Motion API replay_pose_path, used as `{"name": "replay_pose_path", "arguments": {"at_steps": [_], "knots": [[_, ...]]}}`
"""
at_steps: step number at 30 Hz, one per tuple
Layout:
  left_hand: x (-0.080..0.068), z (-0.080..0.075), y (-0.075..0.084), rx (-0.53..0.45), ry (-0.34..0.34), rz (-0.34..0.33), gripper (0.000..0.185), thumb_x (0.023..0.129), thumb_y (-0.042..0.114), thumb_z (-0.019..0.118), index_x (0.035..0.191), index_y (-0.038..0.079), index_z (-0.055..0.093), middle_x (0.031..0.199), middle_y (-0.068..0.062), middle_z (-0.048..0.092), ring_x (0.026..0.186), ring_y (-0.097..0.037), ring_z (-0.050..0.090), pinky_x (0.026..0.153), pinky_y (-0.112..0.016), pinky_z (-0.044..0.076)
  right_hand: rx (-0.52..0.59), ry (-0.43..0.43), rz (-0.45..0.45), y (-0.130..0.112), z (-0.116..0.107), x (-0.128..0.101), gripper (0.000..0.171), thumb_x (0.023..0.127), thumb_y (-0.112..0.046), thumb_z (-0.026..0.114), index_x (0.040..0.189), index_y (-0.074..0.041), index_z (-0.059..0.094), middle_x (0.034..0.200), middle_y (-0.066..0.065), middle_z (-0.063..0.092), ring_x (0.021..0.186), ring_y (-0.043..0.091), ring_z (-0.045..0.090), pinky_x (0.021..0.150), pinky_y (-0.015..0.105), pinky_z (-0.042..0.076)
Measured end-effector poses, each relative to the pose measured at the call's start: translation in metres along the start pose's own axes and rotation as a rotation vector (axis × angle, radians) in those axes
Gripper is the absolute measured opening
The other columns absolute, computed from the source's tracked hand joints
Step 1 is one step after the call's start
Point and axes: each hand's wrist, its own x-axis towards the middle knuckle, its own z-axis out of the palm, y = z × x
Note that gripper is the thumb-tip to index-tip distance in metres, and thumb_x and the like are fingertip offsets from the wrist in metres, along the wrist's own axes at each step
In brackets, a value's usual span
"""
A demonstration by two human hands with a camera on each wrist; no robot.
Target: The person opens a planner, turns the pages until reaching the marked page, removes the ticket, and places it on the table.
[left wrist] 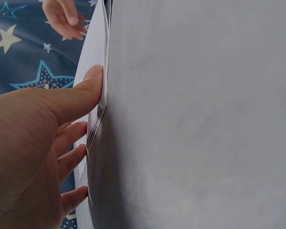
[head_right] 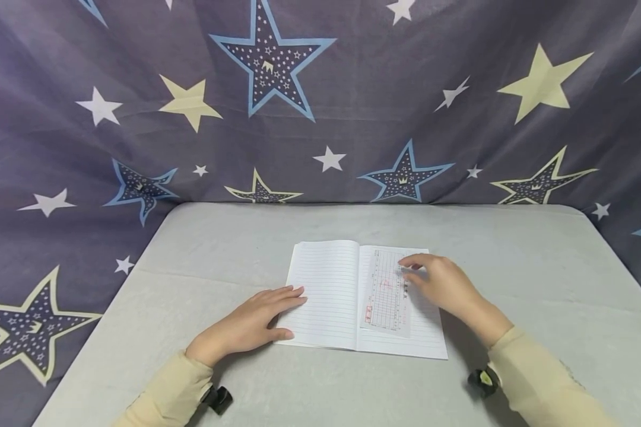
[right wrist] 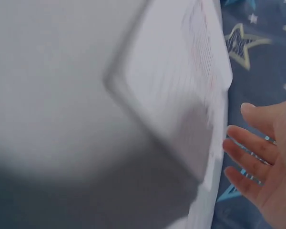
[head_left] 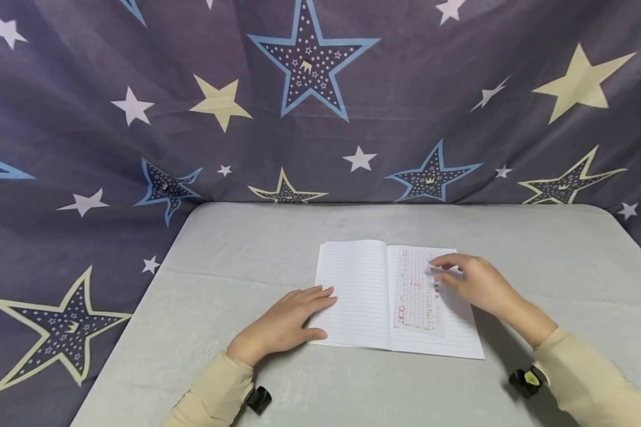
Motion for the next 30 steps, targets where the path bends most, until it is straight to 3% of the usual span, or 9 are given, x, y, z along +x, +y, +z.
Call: {"name": "replay_pose_path", "arguments": {"at_steps": [4,9,19,30], "knots": [[0.001,0.001,0.0,0.002,0.003,0.008,0.064,0.091,0.031,0.071,0.147,0.01,0.049,0.157,-0.007,0.037,0.145,-0.03,0.031,0.117,-0.054,0.024,-0.012,0.039,0.03,0.017,-0.001,0.012,0.023,0.085,-0.003,0.075,0.108,0.0,0.073,0.101,0.017,0.072,0.087,0.033,0.067,0.075,0.05,0.054],[0.001,0.001,0.0,0.003,0.0,0.009,0.064,0.091,0.031,0.071,0.147,0.011,0.049,0.157,-0.007,0.037,0.145,-0.029,0.03,0.117,-0.053,0.024,0.008,0.037,0.07,0.028,0.001,0.024,0.027,0.082,-0.005,0.079,0.107,0.003,0.071,0.094,0.015,0.071,0.081,0.029,0.065,0.072,0.044,0.053],[0.001,0.001,0.0,0.0,0.001,0.008,0.064,0.09,0.03,0.072,0.147,0.011,0.049,0.157,-0.006,0.037,0.145,-0.028,0.03,0.117,-0.051,0.024,0.017,-0.059,0.172,0.034,0.011,0.038,0.038,0.082,-0.016,0.082,0.111,0.004,0.069,0.092,0.012,0.059,0.08,0.024,0.052,0.069,0.036,0.043],[0.001,0.002,-0.002,0.003,0.0,-0.003,0.065,0.091,0.033,0.071,0.148,0.013,0.048,0.158,-0.004,0.036,0.146,-0.027,0.029,0.118,-0.05,0.022,0.056,-0.065,0.192,0.032,0.014,0.04,0.025,0.082,-0.012,0.081,0.096,0.0,0.063,0.075,0.004,0.053,0.069,0.019,0.045,0.063,0.032,0.036]]}}
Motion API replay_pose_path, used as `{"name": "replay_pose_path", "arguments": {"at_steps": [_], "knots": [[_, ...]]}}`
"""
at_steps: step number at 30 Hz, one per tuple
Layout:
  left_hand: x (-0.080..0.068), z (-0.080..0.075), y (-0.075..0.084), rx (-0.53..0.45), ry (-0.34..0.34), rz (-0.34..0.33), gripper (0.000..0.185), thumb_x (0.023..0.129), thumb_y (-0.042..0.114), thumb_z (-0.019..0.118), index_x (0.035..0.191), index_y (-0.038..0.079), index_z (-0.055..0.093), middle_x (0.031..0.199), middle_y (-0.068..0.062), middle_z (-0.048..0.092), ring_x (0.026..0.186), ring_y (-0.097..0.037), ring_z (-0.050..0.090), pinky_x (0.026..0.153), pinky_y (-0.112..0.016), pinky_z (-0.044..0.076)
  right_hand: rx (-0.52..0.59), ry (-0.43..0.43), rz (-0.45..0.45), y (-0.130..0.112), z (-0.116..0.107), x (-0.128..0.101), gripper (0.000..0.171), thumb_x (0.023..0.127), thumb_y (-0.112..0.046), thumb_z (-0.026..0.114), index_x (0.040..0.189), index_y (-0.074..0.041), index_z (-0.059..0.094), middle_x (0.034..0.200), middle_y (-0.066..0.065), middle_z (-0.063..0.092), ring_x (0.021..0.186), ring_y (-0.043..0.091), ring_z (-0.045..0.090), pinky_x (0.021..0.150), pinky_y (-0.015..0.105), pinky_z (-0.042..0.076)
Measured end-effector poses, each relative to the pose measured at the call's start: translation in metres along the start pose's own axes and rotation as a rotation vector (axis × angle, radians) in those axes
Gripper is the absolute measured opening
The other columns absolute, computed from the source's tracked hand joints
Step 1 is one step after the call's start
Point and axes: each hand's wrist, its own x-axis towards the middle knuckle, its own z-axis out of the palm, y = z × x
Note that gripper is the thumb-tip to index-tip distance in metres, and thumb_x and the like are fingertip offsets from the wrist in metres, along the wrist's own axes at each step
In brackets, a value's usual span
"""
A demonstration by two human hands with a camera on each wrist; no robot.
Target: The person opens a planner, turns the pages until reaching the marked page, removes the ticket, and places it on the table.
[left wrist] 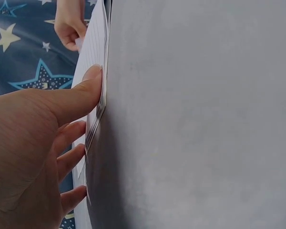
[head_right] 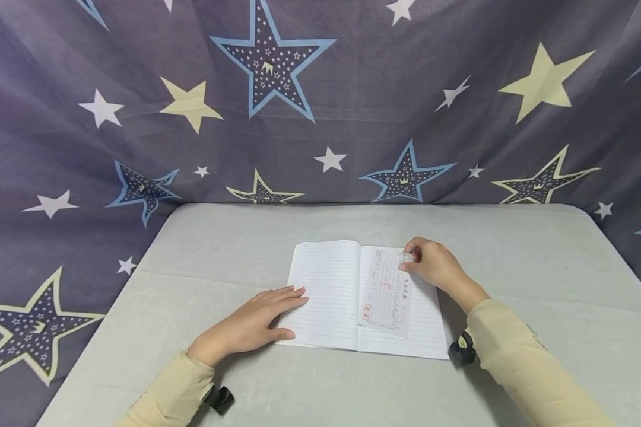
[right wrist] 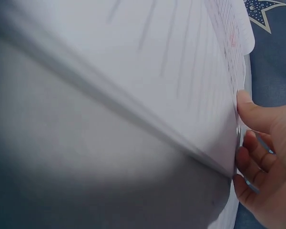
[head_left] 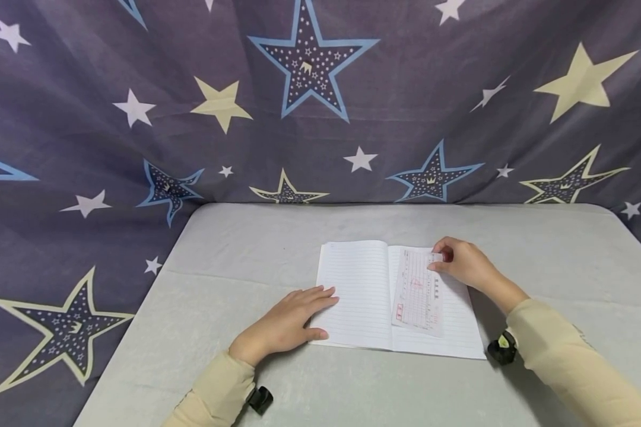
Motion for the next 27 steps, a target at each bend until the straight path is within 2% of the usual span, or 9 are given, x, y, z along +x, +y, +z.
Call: {"name": "replay_pose_path", "arguments": {"at_steps": [6,11,16,20,23,27], "knots": [[-0.001,0.0,0.0,-0.007,-0.004,0.0,0.065,0.091,0.034,0.07,0.148,0.013,0.047,0.158,-0.004,0.035,0.146,-0.028,0.028,0.118,-0.051,0.021,-0.012,0.034,-0.038,0.0,0.001,-0.002,0.017,0.085,-0.01,0.078,0.092,0.001,0.067,0.081,0.007,0.061,0.073,0.02,0.051,0.066,0.035,0.042],[0.0,-0.001,0.0,-0.005,-0.007,0.0,0.065,0.091,0.034,0.07,0.148,0.013,0.047,0.158,-0.004,0.035,0.146,-0.028,0.028,0.118,-0.051,0.021,-0.026,0.099,-0.064,0.006,-0.008,-0.005,0.013,0.088,-0.012,0.076,0.093,0.0,0.072,0.082,0.007,0.069,0.071,0.019,0.057,0.063,0.033,0.047],[0.0,-0.001,0.001,-0.001,-0.008,0.0,0.065,0.091,0.034,0.07,0.148,0.013,0.048,0.158,-0.004,0.035,0.146,-0.027,0.029,0.118,-0.05,0.022,-0.051,0.134,-0.091,0.019,-0.03,-0.013,0.013,0.088,-0.014,0.076,0.093,-0.002,0.074,0.084,0.007,0.072,0.072,0.018,0.06,0.063,0.032,0.047],[0.0,-0.002,0.002,0.0,-0.007,0.0,0.065,0.091,0.034,0.07,0.148,0.013,0.048,0.158,-0.005,0.036,0.146,-0.027,0.029,0.118,-0.05,0.022,-0.084,0.132,-0.117,0.041,-0.053,-0.022,0.011,0.087,-0.011,0.077,0.092,-0.001,0.074,0.082,0.005,0.071,0.071,0.013,0.059,0.062,0.028,0.047],[0.0,-0.003,0.003,0.002,-0.007,-0.002,0.065,0.091,0.034,0.07,0.148,0.013,0.048,0.158,-0.005,0.036,0.146,-0.027,0.029,0.118,-0.05,0.022,-0.115,0.11,-0.094,0.06,-0.07,-0.029,0.011,0.088,-0.011,0.076,0.092,-0.001,0.074,0.08,0.003,0.07,0.07,0.009,0.057,0.058,0.025,0.045],[0.0,-0.003,0.002,0.005,-0.008,-0.002,0.065,0.091,0.034,0.07,0.148,0.013,0.047,0.158,-0.005,0.035,0.146,-0.027,0.029,0.118,-0.051,0.022,-0.159,0.071,-0.016,0.083,-0.09,-0.036,0.016,0.09,-0.015,0.074,0.095,0.001,0.072,0.082,0.006,0.069,0.073,0.014,0.057,0.06,0.029,0.044]]}}
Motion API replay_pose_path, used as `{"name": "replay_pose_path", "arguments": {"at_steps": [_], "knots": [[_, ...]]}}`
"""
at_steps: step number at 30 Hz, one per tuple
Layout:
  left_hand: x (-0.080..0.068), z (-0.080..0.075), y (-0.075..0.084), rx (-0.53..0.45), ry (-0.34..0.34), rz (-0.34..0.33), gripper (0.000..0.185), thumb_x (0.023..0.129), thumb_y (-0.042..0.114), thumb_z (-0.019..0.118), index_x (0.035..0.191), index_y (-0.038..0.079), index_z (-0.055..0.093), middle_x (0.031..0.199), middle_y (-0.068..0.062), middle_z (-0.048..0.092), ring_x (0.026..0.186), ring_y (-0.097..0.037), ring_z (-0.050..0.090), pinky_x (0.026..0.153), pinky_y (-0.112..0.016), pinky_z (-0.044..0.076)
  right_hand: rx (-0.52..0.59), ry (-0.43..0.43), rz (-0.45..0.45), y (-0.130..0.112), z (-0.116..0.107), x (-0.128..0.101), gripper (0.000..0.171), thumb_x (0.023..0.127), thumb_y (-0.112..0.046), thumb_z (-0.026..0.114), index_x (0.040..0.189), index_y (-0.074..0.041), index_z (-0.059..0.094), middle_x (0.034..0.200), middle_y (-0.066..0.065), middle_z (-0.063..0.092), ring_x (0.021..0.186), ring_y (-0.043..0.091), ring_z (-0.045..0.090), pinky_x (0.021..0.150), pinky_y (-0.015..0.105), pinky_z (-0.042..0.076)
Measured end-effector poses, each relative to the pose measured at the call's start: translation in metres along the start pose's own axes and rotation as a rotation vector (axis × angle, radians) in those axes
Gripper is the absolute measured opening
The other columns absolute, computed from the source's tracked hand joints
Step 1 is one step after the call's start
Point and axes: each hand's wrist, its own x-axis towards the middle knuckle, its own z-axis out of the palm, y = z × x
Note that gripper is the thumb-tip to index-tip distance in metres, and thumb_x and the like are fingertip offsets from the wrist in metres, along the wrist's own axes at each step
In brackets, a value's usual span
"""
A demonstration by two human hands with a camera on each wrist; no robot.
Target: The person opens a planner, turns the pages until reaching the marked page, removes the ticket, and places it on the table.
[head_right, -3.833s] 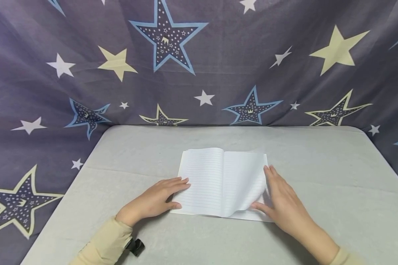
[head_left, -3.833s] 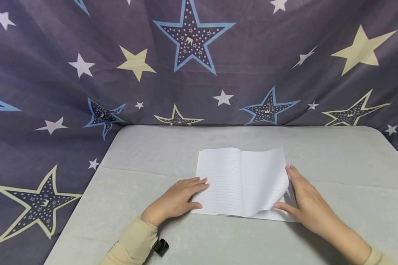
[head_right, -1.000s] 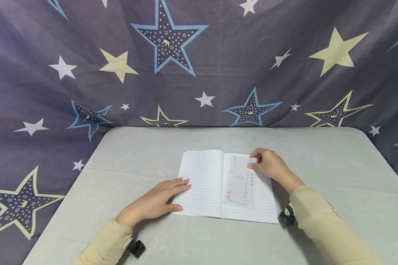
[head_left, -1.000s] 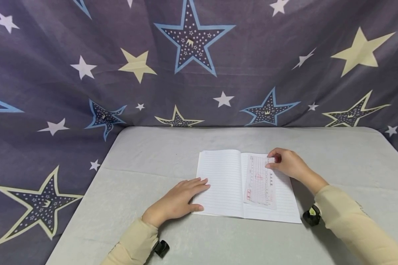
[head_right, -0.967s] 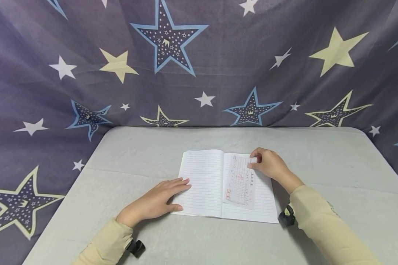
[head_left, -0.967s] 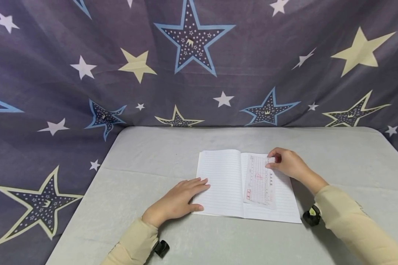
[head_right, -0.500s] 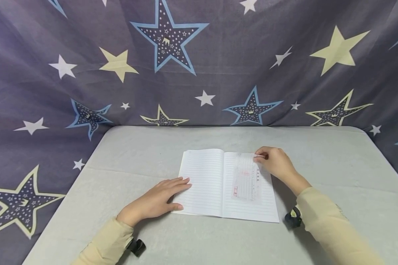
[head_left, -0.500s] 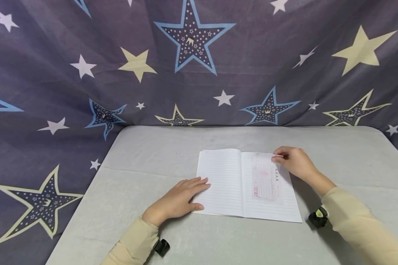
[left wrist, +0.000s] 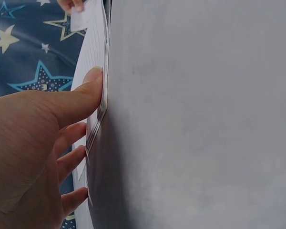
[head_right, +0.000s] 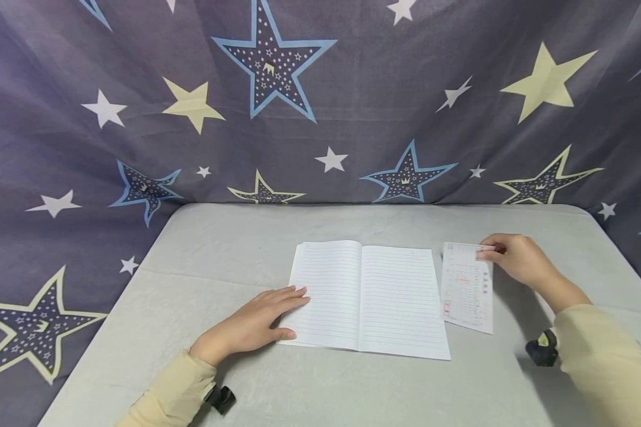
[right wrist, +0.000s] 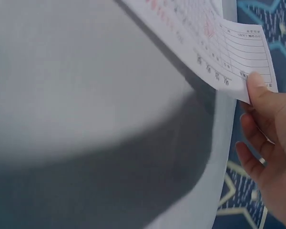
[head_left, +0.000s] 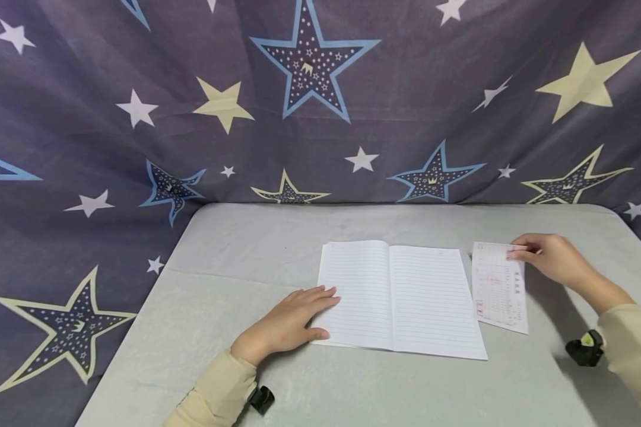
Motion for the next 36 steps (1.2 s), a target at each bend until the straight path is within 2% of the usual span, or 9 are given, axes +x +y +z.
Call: {"name": "replay_pose_path", "arguments": {"at_steps": [8,13,18,21,24,27,32,34,36], "knots": [[0.001,0.0,0.002,-0.001,-0.002,0.001,0.065,0.091,0.033,0.07,0.148,0.013,0.047,0.158,-0.005,0.035,0.146,-0.028,0.029,0.118,-0.051,0.022,-0.074,-0.1,0.066,0.021,-0.003,-0.005,0.021,0.093,-0.015,0.071,0.096,0.005,0.068,0.076,0.004,0.062,0.067,0.018,0.047,0.06,0.034,0.039],[0.002,0.001,0.003,0.013,0.001,0.001,0.065,0.091,0.031,0.07,0.148,0.012,0.047,0.158,-0.006,0.035,0.145,-0.028,0.03,0.118,-0.05,0.022,-0.113,-0.14,0.105,0.019,0.001,-0.005,0.027,0.092,-0.019,0.071,0.102,0.005,0.067,0.082,0.01,0.064,0.071,0.021,0.051,0.064,0.04,0.042],[-0.001,0.003,0.008,0.055,0.02,-0.022,0.064,0.092,0.032,0.069,0.148,0.011,0.047,0.157,-0.008,0.037,0.144,-0.029,0.032,0.116,-0.05,0.026,-0.157,-0.126,0.122,0.013,0.001,-0.004,0.034,0.089,-0.019,0.072,0.112,0.004,0.064,0.089,0.015,0.063,0.076,0.028,0.056,0.065,0.049,0.045],[-0.004,0.004,0.013,0.049,0.031,-0.081,0.064,0.092,0.031,0.069,0.148,0.009,0.046,0.157,-0.014,0.035,0.144,-0.033,0.031,0.116,-0.051,0.028,-0.176,-0.097,0.108,0.01,0.002,-0.006,0.042,0.088,-0.02,0.073,0.119,0.006,0.06,0.102,0.027,0.062,0.09,0.042,0.058,0.073,0.06,0.046],[-0.005,0.005,0.018,0.005,0.063,-0.163,0.066,0.091,0.028,0.072,0.147,0.005,0.046,0.156,-0.022,0.032,0.143,-0.038,0.031,0.114,-0.054,0.029,-0.168,-0.059,0.074,0.005,0.005,-0.012,0.049,0.088,-0.018,0.073,0.125,0.008,0.055,0.119,0.037,0.053,0.109,0.055,0.049,0.088,0.07,0.039],[-0.005,0.006,0.024,-0.049,0.124,-0.246,0.066,0.087,0.023,0.076,0.144,0.003,0.049,0.153,-0.025,0.035,0.141,-0.04,0.033,0.112,-0.055,0.032,-0.114,-0.009,-0.002,-0.005,0.01,-0.021,0.049,0.087,-0.012,0.074,0.126,0.009,0.053,0.125,0.039,0.049,0.114,0.059,0.042,0.094,0.073,0.033],[0.0,0.015,0.032,-0.121,0.292,-0.357,0.061,0.083,0.017,0.079,0.137,0.001,0.055,0.144,-0.022,0.047,0.132,-0.039,0.042,0.105,-0.053,0.04,-0.023,0.052,-0.2,-0.037,0.022,-0.047,0.047,0.079,-0.006,0.08,0.12,0.005,0.06,0.119,0.031,0.059,0.11,0.053,0.051,0.091,0.067,0.038],[0.004,0.018,0.036,-0.156,0.335,-0.4,0.061,0.083,0.016,0.079,0.136,0.0,0.055,0.142,-0.021,0.048,0.129,-0.039,0.043,0.102,-0.053,0.043,-0.007,0.06,-0.267,-0.051,0.029,-0.059,0.047,0.076,-0.008,0.082,0.118,0.001,0.063,0.118,0.026,0.062,0.11,0.047,0.055,0.101,0.054,0.041],[0.008,0.018,0.04,-0.199,0.35,-0.427,0.064,0.082,0.017,0.08,0.137,-0.001,0.053,0.141,-0.023,0.047,0.128,-0.04,0.043,0.101,-0.053,0.043,0.006,0.054,-0.314,-0.066,0.037,-0.07,0.049,0.073,-0.011,0.084,0.118,-0.003,0.065,0.117,0.021,0.065,0.109,0.043,0.058,0.107,0.034,0.04]]}}
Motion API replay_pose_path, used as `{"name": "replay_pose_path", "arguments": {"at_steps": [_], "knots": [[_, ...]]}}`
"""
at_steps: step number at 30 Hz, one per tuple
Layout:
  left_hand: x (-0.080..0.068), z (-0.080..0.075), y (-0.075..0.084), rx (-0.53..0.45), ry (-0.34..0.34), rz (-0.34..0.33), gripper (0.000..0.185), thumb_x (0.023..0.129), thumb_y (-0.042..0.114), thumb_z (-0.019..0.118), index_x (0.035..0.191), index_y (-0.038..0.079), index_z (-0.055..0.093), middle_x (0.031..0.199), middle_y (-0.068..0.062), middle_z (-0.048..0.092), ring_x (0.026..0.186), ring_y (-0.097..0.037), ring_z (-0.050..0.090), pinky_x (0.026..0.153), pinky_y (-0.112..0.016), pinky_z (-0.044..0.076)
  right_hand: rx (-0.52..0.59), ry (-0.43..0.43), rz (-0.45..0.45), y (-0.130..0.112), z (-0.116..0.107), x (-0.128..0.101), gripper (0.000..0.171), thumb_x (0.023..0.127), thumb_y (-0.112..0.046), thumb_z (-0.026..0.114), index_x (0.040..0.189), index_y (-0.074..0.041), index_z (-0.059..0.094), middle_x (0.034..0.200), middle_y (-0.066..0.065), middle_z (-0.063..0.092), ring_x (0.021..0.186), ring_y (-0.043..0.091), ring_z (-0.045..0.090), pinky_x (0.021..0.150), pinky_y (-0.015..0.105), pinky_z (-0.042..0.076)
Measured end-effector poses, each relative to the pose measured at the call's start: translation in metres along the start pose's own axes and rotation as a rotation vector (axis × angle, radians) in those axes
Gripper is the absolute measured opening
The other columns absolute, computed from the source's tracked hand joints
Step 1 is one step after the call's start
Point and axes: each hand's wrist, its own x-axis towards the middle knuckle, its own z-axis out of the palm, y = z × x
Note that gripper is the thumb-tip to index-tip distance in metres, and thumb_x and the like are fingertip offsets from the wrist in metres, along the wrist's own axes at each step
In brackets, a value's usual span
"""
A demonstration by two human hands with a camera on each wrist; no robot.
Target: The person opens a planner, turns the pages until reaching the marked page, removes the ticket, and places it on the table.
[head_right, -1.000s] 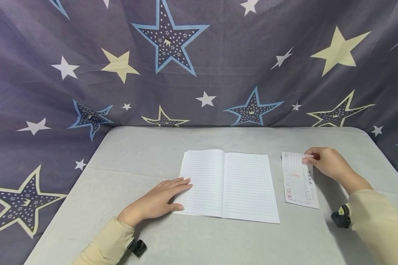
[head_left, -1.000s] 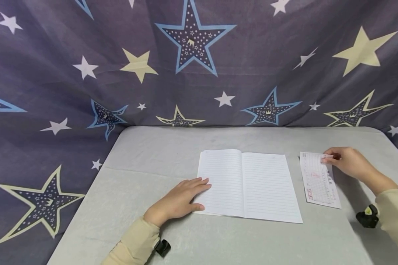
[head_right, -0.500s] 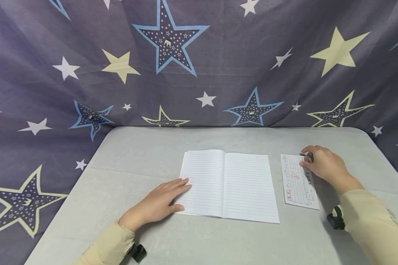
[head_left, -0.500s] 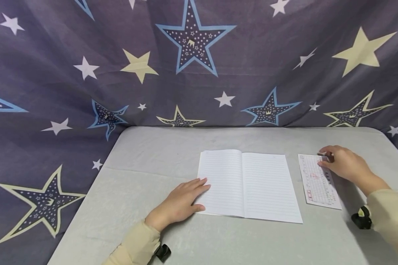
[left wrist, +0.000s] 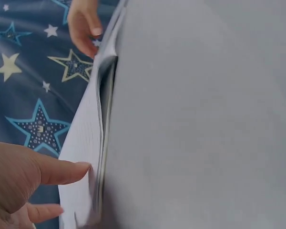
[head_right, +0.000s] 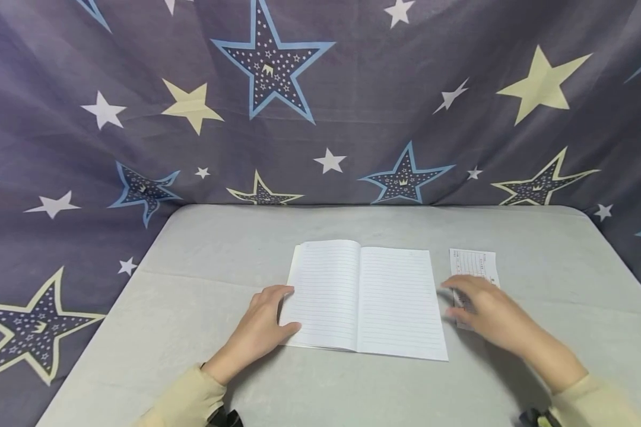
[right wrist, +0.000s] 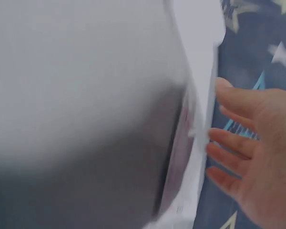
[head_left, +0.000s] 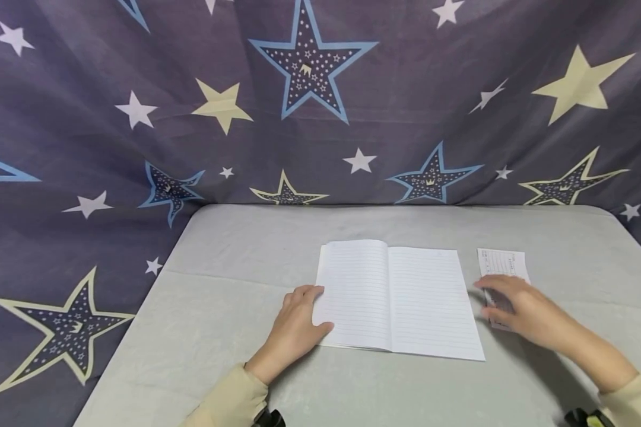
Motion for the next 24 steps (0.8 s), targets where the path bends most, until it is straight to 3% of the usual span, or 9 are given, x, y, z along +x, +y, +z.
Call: {"name": "replay_pose_path", "arguments": {"at_steps": [2,3,6,9,14,18,24], "knots": [[0.002,0.001,0.005,-0.052,-0.01,-0.029,0.066,0.082,0.016,0.079,0.138,-0.002,0.051,0.142,-0.024,0.044,0.129,-0.041,0.04,0.101,-0.055,0.042,0.025,-0.027,-0.009,-0.017,0.007,-0.005,0.049,0.074,-0.014,0.085,0.118,-0.005,0.066,0.119,0.018,0.065,0.111,0.04,0.059,0.106,0.017,0.034],[0.003,0.0,0.007,-0.08,-0.017,-0.04,0.067,0.082,0.016,0.079,0.139,-0.003,0.05,0.143,-0.025,0.043,0.13,-0.042,0.04,0.101,-0.056,0.042,0.038,-0.05,0.002,-0.025,0.01,-0.007,0.049,0.075,-0.016,0.084,0.12,-0.006,0.066,0.122,0.018,0.064,0.113,0.04,0.058,0.107,0.016,0.033],[0.007,0.001,0.011,-0.171,-0.028,-0.072,0.068,0.081,0.015,0.078,0.139,-0.004,0.049,0.144,-0.027,0.041,0.131,-0.044,0.039,0.102,-0.057,0.042,0.05,-0.13,0.057,-0.043,0.016,-0.011,0.052,0.077,-0.019,0.083,0.124,-0.005,0.064,0.129,0.021,0.06,0.119,0.043,0.054,0.107,0.039,0.04],[0.013,0.002,0.01,-0.277,-0.017,-0.11,0.069,0.081,0.013,0.077,0.139,-0.007,0.047,0.14,-0.03,0.042,0.126,-0.045,0.044,0.1,-0.056,0.044,0.002,-0.188,0.094,-0.054,0.019,-0.013,0.061,0.074,-0.02,0.086,0.127,-0.003,0.062,0.136,0.024,0.054,0.124,0.045,0.049,0.098,0.06,0.041],[0.02,-0.001,0.004,-0.428,0.001,-0.149,0.067,0.082,0.008,0.076,0.138,-0.011,0.045,0.135,-0.032,0.042,0.125,-0.046,0.046,0.102,-0.054,0.043,-0.056,-0.187,0.081,-0.056,0.024,-0.016,0.071,0.068,-0.019,0.089,0.129,0.001,0.06,0.14,0.025,0.05,0.126,0.044,0.048,0.098,0.059,0.041],[0.021,-0.002,0.002,-0.456,-0.007,-0.152,0.067,0.083,0.006,0.075,0.139,-0.011,0.042,0.136,-0.033,0.041,0.126,-0.046,0.044,0.104,-0.054,0.041,-0.047,-0.166,0.084,-0.052,0.028,-0.018,0.073,0.067,-0.019,0.089,0.13,0.002,0.059,0.141,0.027,0.049,0.126,0.046,0.046,0.098,0.059,0.04],[0.025,-0.006,-0.002,-0.511,-0.026,-0.189,0.078,0.085,0.006,0.074,0.145,-0.013,0.029,0.141,-0.033,0.037,0.123,-0.045,0.049,0.097,-0.05,0.049,-0.011,-0.162,0.134,-0.049,0.029,-0.02,0.077,0.067,-0.02,0.09,0.132,0.003,0.057,0.143,0.029,0.045,0.128,0.049,0.044,0.098,0.062,0.039]]}}
